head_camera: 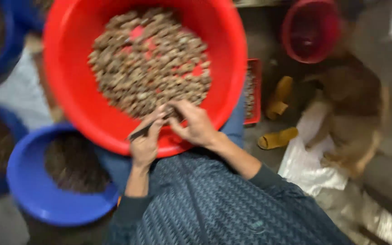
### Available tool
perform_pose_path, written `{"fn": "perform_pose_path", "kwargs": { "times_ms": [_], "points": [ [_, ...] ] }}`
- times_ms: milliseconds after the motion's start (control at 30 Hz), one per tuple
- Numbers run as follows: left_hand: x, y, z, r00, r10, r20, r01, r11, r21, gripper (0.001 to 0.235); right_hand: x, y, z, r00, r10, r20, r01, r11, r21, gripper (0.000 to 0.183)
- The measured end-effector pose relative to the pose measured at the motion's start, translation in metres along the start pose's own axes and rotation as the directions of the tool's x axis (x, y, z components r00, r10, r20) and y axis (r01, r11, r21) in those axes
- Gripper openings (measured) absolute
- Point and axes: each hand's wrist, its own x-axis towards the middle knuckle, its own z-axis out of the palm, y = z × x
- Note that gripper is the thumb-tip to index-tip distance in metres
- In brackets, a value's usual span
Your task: The person uses a small knife to peel the outer shell off cashew nuts. They pick up each nut from a large red basin, carefully remove the shell, and place the peeled nut into a red basket to the right.
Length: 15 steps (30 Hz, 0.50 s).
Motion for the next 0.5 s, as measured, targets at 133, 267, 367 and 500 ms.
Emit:
{"fn": "perform_pose_path", "kwargs": {
  "times_ms": [133, 267, 367, 500],
  "points": [
    [-0.001, 0.002, -0.004, 0.999, 0.015, 0.051, -0.014, 1.0, -0.016, 0.016, -0.003, -0.005, -0.005, 0.996, -0.025, -0.091, 0.02, 0.999, -0.05, 0.042],
    [0.003, 0.014, -0.008, 0.968, -0.227, 0.102, 0.228, 0.974, 0.008, 0.024, -0.003, -0.014, -0.016, 0.999, -0.013, -0.045, 0.014, 1.0, 0.027, 0.049],
    [-0.001, 0.006, -0.008, 0.971, -0.214, 0.103, 0.216, 0.976, -0.015, 0.021, -0.004, -0.015, -0.018, 0.999, 0.012, -0.037, -0.01, 0.999, 0.053, 0.046],
    [-0.001, 0.013, -0.001, 0.961, -0.274, 0.044, 0.277, 0.946, -0.169, 0.029, -0.004, -0.015, -0.016, 0.996, -0.024, -0.086, 0.03, 0.997, 0.071, 0.041]
  ]
}}
